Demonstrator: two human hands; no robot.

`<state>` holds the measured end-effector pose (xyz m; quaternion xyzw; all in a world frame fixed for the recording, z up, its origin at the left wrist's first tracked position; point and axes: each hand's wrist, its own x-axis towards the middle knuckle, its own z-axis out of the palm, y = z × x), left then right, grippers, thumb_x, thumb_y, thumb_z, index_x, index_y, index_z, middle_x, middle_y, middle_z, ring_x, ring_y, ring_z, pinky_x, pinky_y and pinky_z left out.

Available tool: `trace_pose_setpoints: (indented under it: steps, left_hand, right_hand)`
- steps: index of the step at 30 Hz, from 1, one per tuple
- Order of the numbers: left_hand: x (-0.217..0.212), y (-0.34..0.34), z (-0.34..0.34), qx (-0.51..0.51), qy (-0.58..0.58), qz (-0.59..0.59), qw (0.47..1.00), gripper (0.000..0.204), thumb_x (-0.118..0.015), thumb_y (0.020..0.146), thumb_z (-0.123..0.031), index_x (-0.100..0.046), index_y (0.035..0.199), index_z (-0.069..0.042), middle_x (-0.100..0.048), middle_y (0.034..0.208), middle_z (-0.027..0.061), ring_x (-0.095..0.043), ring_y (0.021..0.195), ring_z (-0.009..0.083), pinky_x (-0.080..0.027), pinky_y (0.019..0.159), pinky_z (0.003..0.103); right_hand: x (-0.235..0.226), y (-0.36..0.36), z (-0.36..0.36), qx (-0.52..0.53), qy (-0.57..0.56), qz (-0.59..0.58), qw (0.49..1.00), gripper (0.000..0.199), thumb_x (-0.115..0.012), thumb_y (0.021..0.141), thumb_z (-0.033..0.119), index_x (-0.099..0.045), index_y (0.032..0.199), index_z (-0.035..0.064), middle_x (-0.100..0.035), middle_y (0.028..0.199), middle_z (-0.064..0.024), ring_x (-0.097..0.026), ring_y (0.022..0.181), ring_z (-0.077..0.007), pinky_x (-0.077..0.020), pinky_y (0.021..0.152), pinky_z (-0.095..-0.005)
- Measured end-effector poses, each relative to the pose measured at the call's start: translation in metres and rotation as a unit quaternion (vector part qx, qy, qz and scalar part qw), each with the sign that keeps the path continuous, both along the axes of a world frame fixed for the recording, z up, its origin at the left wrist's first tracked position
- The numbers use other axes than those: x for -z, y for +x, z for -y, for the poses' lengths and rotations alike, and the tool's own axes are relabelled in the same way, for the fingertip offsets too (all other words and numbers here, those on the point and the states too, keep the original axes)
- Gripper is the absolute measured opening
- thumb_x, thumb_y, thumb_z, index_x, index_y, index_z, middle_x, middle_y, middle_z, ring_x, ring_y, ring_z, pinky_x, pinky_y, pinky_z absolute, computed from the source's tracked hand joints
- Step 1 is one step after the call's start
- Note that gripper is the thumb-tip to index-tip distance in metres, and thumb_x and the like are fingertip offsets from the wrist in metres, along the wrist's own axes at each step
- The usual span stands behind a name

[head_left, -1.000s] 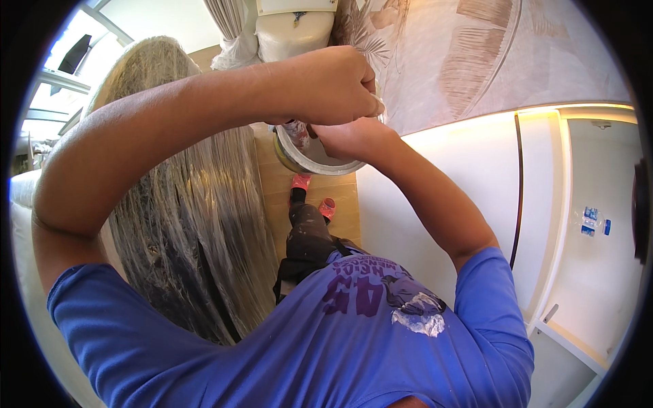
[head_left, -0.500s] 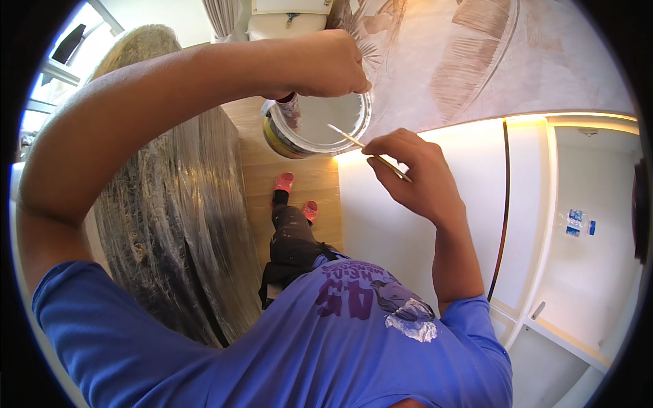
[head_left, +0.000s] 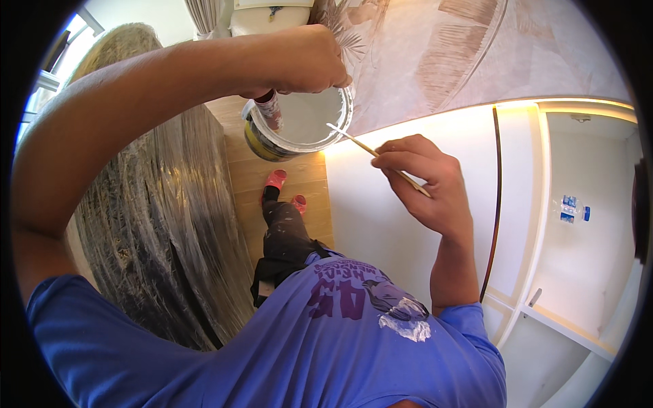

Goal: The person paints the inner edges and corners of a white cabinet using a small brush, repeatedly dipping the brush into a paint bucket held in their other hand.

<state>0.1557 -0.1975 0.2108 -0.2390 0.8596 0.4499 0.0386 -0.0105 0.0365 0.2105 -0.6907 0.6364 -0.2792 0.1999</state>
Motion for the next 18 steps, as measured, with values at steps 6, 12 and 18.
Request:
trace_pose_setpoints:
  steps: [6, 12, 18]
  left_hand:
    - [0.000, 0.003, -0.005, -0.012, 0.007, 0.016, 1.000, 0.031, -0.069, 0.097, -0.029, -0.068, 0.103, 0.001, -0.057, 0.073, 0.0025, -0.052, 0.057, 0.0103, -0.035, 0.041, 0.030]
    - [0.004, 0.009, -0.005, -0.023, 0.018, 0.025, 0.999, 0.031, -0.068, 0.097, -0.029, -0.067, 0.102, 0.002, -0.057, 0.072, 0.0023, -0.052, 0.059, 0.0105, -0.037, 0.043, 0.030]
    - [0.009, -0.002, -0.004, -0.104, 0.049, 0.021, 0.993, 0.029, -0.068, 0.095, -0.026, -0.068, 0.092, 0.003, -0.060, 0.070, 0.0021, -0.054, 0.060, 0.0103, -0.041, 0.053, 0.030]
  right_hand:
    - [-0.001, 0.006, -0.009, -0.036, 0.040, -0.038, 0.998, 0.028, -0.068, 0.078, -0.011, -0.077, 0.098, 0.0041, -0.073, 0.108, -0.0119, -0.071, 0.099, -0.0277, -0.0581, 0.080, -0.0371]
    - [-0.002, 0.007, -0.009, -0.038, 0.054, -0.020, 0.998, 0.025, -0.066, 0.078, -0.008, -0.076, 0.098, 0.0042, -0.072, 0.112, -0.0124, -0.068, 0.106, -0.0297, -0.0570, 0.088, -0.0397]
    - [0.002, -0.008, -0.012, -0.089, 0.025, 0.004, 0.996, 0.019, -0.069, 0.082, -0.002, -0.075, 0.100, 0.0037, -0.072, 0.109, -0.0127, -0.067, 0.102, -0.0324, -0.0550, 0.088, -0.0417]
